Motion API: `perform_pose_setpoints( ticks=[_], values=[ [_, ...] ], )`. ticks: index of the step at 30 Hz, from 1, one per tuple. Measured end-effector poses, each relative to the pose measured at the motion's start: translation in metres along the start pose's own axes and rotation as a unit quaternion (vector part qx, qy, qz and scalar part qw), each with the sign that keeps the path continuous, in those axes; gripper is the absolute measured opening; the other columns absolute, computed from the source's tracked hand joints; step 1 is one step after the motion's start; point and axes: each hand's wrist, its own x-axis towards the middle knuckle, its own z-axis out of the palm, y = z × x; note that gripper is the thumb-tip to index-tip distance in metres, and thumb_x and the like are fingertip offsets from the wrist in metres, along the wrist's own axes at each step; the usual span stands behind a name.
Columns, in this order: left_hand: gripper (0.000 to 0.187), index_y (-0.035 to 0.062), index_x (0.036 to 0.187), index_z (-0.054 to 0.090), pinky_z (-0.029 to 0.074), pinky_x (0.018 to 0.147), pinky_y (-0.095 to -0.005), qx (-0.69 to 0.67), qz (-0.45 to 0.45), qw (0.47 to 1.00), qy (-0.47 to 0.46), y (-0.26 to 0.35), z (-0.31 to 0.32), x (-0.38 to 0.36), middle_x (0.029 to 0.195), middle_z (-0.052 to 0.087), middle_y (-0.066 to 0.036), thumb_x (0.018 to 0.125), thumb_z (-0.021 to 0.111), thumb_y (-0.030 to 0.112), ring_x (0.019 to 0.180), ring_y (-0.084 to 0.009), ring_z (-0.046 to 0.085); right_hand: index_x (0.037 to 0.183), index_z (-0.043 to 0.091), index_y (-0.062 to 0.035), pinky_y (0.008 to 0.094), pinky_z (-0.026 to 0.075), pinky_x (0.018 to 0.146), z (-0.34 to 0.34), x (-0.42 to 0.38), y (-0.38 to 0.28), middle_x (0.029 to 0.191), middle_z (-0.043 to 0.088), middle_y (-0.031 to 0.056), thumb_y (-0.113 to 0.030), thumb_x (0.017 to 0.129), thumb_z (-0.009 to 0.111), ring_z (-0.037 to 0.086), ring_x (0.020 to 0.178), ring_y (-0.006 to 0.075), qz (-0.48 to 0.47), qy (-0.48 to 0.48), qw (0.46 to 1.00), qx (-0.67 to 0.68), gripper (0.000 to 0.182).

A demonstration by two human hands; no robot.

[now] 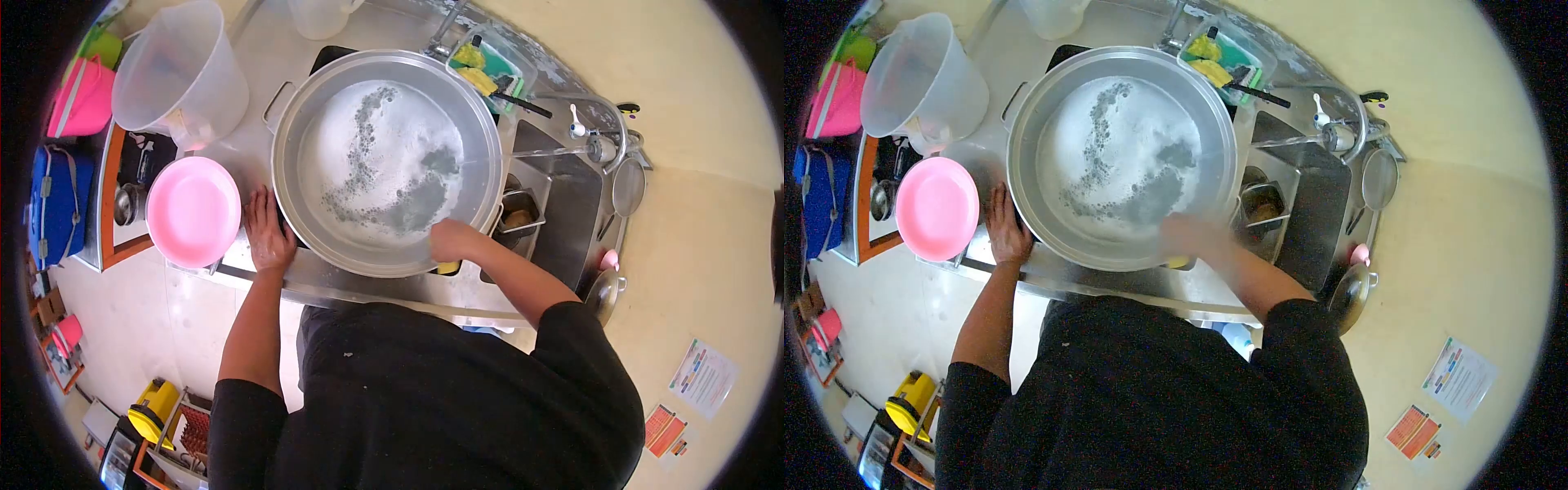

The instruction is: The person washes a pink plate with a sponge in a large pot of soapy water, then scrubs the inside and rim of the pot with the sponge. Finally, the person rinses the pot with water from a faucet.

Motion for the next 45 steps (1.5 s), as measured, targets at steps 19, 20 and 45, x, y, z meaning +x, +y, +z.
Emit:
perform_pose_setpoints(
  ticks=[19, 20, 45],
  values=[
    [0.071, 0.0046, 0.156, 0.038, 0.017, 0.126, -0.0547, 0.003, 0.009, 1.000, 0.010, -0.007, 0.008, 0.000, 0.165, 0.033, -0.015, 0.089, 0.057, 0.017, 0.154, -0.0349, 0.026, 0.112, 0.074, -0.0152, 0.0444, 0.047, 0.102, 0.016, 0.040, -0.032, 0.118, 0.068, 0.0092, -0.028, 0.089, 0.074, 0.061, 0.117, 0.0299, -0.310, -0.050, 0.891, 0.328, 0.026],
    [0.070, 0.0045, 0.155, 0.038, 0.018, 0.126, -0.0548, 0.000, 0.007, 1.000, 0.009, -0.007, 0.009, 0.001, 0.165, 0.033, -0.015, 0.089, 0.057, 0.016, 0.154, -0.0350, 0.026, 0.113, 0.074, -0.0152, 0.0433, 0.047, 0.102, 0.013, 0.056, -0.053, 0.117, 0.068, 0.0098, -0.026, 0.090, 0.074, 0.062, 0.116, 0.0307, -0.307, -0.007, 0.892, 0.332, 0.025],
    [0.077, 0.0043, 0.158, 0.035, 0.016, 0.127, -0.0543, 0.004, -0.026, 0.999, -0.034, -0.008, 0.006, 0.002, 0.166, 0.030, -0.016, 0.084, 0.055, 0.012, 0.155, -0.0364, 0.023, 0.145, 0.050, -0.0089, 0.0428, 0.041, 0.114, 0.006, 0.267, -0.022, 0.157, 0.043, 0.0170, -0.010, 0.095, 0.054, 0.047, 0.139, 0.0335, -0.047, 0.234, 0.970, 0.032, 0.050]
  ],
)
